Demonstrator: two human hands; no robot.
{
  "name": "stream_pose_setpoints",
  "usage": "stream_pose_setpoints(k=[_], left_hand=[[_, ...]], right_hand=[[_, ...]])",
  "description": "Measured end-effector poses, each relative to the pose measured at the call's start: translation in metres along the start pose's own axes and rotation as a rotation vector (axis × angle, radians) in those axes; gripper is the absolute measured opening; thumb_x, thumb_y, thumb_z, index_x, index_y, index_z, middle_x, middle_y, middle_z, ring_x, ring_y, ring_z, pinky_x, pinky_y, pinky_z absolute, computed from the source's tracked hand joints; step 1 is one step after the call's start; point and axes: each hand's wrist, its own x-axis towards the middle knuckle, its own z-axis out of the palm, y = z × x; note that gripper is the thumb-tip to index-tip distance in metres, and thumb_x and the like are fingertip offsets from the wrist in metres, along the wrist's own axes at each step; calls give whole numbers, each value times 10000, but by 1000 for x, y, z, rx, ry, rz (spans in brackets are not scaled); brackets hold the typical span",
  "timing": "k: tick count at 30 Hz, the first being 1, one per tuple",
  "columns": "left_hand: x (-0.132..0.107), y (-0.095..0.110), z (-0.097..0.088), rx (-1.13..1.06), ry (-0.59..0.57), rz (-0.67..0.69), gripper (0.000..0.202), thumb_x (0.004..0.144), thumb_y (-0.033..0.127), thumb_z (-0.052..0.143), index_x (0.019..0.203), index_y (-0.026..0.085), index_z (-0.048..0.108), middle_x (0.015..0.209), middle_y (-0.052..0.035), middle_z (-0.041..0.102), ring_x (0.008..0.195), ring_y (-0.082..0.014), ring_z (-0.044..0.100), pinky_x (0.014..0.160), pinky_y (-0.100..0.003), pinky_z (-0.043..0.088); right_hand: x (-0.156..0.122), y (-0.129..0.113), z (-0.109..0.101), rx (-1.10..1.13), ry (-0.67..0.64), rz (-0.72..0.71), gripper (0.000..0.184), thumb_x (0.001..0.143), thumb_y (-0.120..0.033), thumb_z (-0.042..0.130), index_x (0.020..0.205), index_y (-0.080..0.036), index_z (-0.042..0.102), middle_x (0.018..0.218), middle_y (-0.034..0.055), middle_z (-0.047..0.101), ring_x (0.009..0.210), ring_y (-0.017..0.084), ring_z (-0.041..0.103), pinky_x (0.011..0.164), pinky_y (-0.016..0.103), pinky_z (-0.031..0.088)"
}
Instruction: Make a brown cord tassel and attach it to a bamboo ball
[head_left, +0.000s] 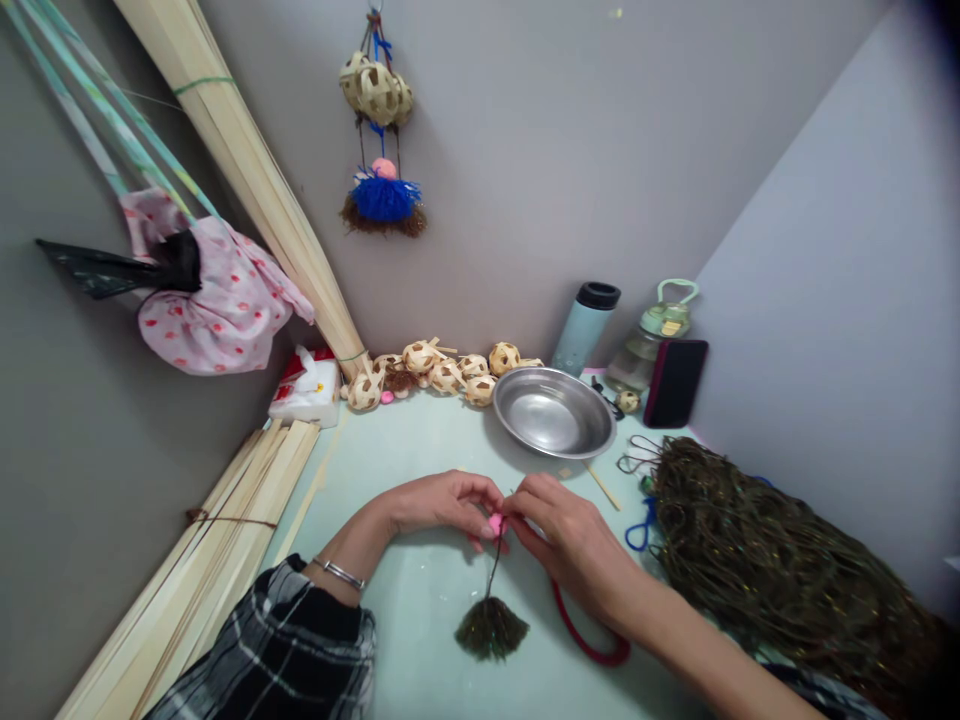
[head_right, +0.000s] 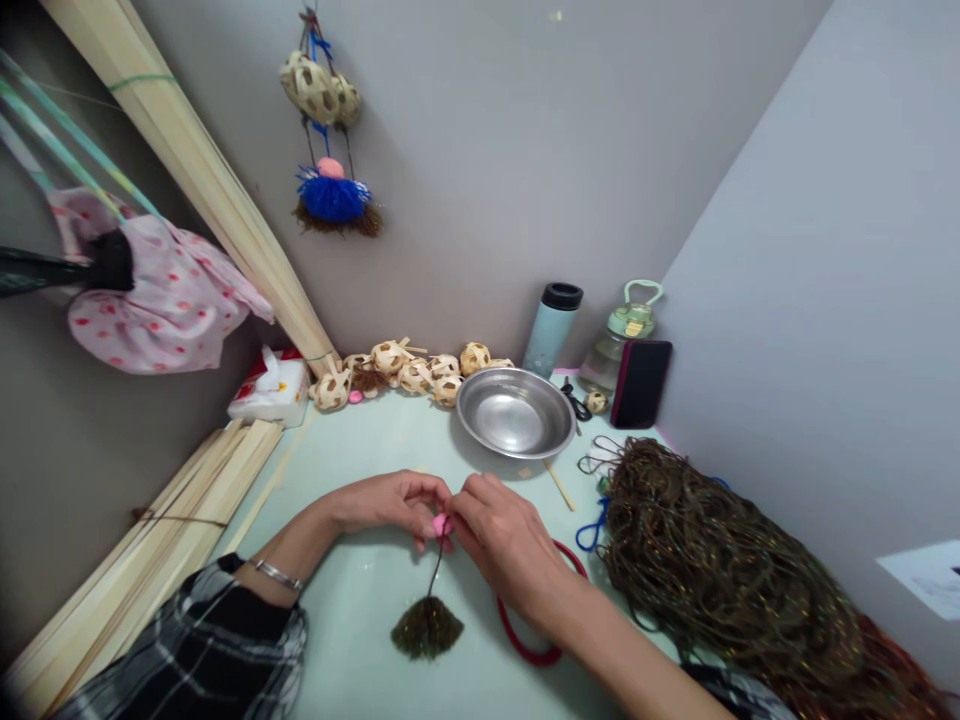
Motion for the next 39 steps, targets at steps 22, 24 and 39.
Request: stream_pose_setpoints(k=[22, 24, 39], left_hand=[[-3, -4, -5, -70, -20, 51, 327, 743, 258, 807, 994, 143, 632, 935, -38, 642, 913, -185, 702, 846, -303, 508], [-3, -3, -5, -72, -26, 61, 321, 747, 249, 802, 999, 142, 633, 941, -37, 642, 910, -181, 701, 839, -296, 508], [-4, -2, -5, -77, -34, 72, 327, 751, 265, 795, 1001, 142, 624, 960, -38, 624, 904, -179, 694, 850, -307, 500]], right_hand=[[9, -4, -18, 737, 14, 384, 161, 900, -296, 627, 801, -169, 639, 743, 2, 644, 706, 125, 582, 674, 224, 456], [9, -5, -18, 750, 7, 382, 159, 896, -294, 630, 803, -166, 644, 751, 5, 652, 716, 127, 587, 687, 226, 461], [8, -5, -16, 722, -14, 324, 143, 905, -267, 622, 812, -168, 664, 795, 23, 690, 763, 150, 625, 735, 262, 489]])
